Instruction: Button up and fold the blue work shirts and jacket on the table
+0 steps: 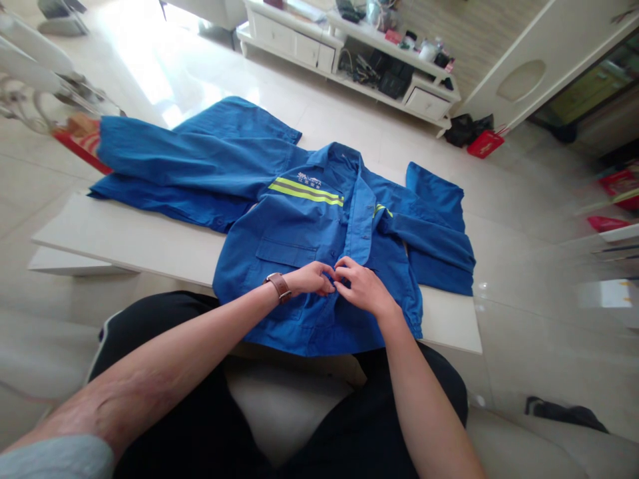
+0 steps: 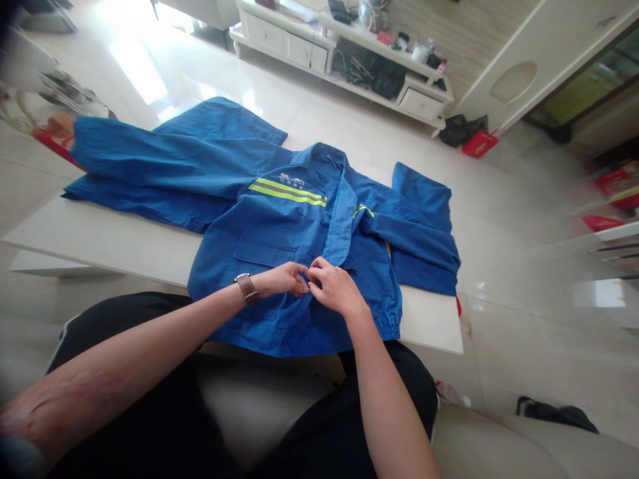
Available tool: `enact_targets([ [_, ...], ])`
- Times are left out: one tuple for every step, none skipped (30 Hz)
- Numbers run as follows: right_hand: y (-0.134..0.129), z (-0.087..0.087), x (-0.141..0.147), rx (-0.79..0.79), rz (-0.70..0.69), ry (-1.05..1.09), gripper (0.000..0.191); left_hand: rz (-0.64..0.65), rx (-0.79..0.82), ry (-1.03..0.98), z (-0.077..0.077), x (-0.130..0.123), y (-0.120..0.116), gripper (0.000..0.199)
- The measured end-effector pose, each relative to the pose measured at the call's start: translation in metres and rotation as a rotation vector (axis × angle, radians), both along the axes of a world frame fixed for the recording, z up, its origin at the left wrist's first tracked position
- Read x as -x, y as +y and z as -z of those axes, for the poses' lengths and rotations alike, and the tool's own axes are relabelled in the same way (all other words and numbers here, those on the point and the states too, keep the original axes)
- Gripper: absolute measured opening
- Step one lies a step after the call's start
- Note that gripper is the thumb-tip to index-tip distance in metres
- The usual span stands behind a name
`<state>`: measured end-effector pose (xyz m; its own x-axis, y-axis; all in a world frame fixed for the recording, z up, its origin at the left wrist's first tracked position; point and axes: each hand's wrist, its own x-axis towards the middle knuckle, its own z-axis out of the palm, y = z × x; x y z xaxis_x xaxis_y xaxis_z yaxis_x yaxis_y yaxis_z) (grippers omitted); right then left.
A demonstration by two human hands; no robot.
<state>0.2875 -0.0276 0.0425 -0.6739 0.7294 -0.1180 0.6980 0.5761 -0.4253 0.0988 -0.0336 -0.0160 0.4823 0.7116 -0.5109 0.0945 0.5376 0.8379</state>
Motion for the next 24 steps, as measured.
enact_targets([
  [0.0, 0.0, 0.0, 0.0, 0.002, -0.003, 0.006, -0.018, -0.001, 0.019, -0.002, 0.0, 0.0, 0.032],
  [0.0, 0.0, 0.0, 0.001, 0.004, -0.005, 0.006, -0.034, 0.0, 0.035, -0.004, -0.001, 0.0, 0.032],
  [0.0, 0.001, 0.001, 0.0, 0.004, -0.008, 0.006, -0.046, 0.004, 0.046, -0.006, -0.001, 0.0, 0.032],
  [0.0, 0.001, 0.001, -0.001, 0.004, -0.011, 0.006, -0.057, 0.011, 0.058, -0.008, -0.002, 0.0, 0.031],
  [0.0, 0.001, 0.001, -0.005, 0.003, -0.014, 0.006, -0.066, 0.021, 0.067, -0.009, -0.002, 0.0, 0.03],
  [0.0, 0.002, 0.001, -0.009, 0.001, -0.016, 0.006, -0.074, 0.032, 0.074, -0.011, -0.002, 0.0, 0.03],
  [0.0, 0.002, 0.002, -0.014, -0.001, -0.017, 0.006, -0.078, 0.042, 0.077, -0.012, -0.002, 0.0, 0.03],
  [0.0, 0.002, 0.002, -0.018, -0.003, -0.017, 0.006, -0.078, 0.05, 0.078, -0.013, -0.002, 0.0, 0.03],
  [0.0, 0.002, 0.002, -0.021, -0.004, -0.016, 0.006, -0.077, 0.053, 0.079, -0.013, -0.003, 0.0, 0.029],
  [0.0, 0.002, 0.003, -0.024, -0.003, -0.015, 0.007, -0.075, 0.053, 0.08, -0.014, -0.003, 0.0, 0.029],
  [0.0, 0.002, 0.004, -0.026, 0.002, -0.017, 0.007, -0.073, 0.049, 0.082, -0.014, -0.002, 0.0, 0.029],
  [0.0, 0.002, 0.004, -0.028, 0.008, -0.02, 0.007, -0.073, 0.044, 0.087, -0.015, -0.002, 0.0, 0.029],
  [0.001, 0.002, 0.005, -0.031, 0.014, -0.025, 0.008, -0.074, 0.039, 0.091, -0.015, -0.002, 0.0, 0.028],
  [0.001, 0.002, 0.005, -0.033, 0.018, -0.029, 0.008, -0.076, 0.033, 0.093, -0.015, -0.002, 0.0, 0.028],
  [0.001, 0.002, 0.006, -0.035, 0.015, -0.031, 0.008, -0.077, 0.028, 0.091, -0.016, -0.002, 0.0, 0.028],
  [0.001, 0.002, 0.006, -0.035, 0.007, -0.03, 0.008, -0.077, 0.025, 0.087, -0.016, -0.001, 0.0, 0.028],
  [0.001, 0.002, 0.006, -0.032, -0.003, -0.029, 0.008, -0.078, 0.023, 0.084, -0.016, -0.001, 0.0, 0.027],
  [0.001, 0.002, 0.006, -0.027, -0.014, -0.028, 0.008, -0.078, 0.023, 0.082, -0.017, 0.0, 0.0, 0.027],
  [0.001, 0.003, 0.005, -0.02, -0.021, -0.028, 0.009, -0.077, 0.023, 0.082, -0.017, 0.0, 0.001, 0.026],
  [0.001, 0.003, 0.004, -0.012, -0.023, -0.032, 0.011, -0.078, 0.022, 0.085, -0.016, 0.001, 0.001, 0.026],
  [0.001, 0.004, 0.003, -0.004, -0.019, -0.04, 0.013, -0.078, 0.019, 0.087, -0.016, 0.002, 0.002, 0.028],
  [0.001, 0.004, 0.001, 0.007, -0.01, -0.056, 0.016, -0.078, 0.013, 0.087, -0.016, 0.002, 0.002, 0.03],
  [0.001, 0.005, 0.0, 0.022, 0.004, -0.077, 0.019, -0.078, 0.006, 0.085, -0.015, 0.003, 0.003, 0.032],
  [0.001, 0.006, -0.002, 0.039, 0.02, -0.102, 0.022, -0.077, -0.002, 0.08, -0.015, 0.003, 0.003, 0.034],
])
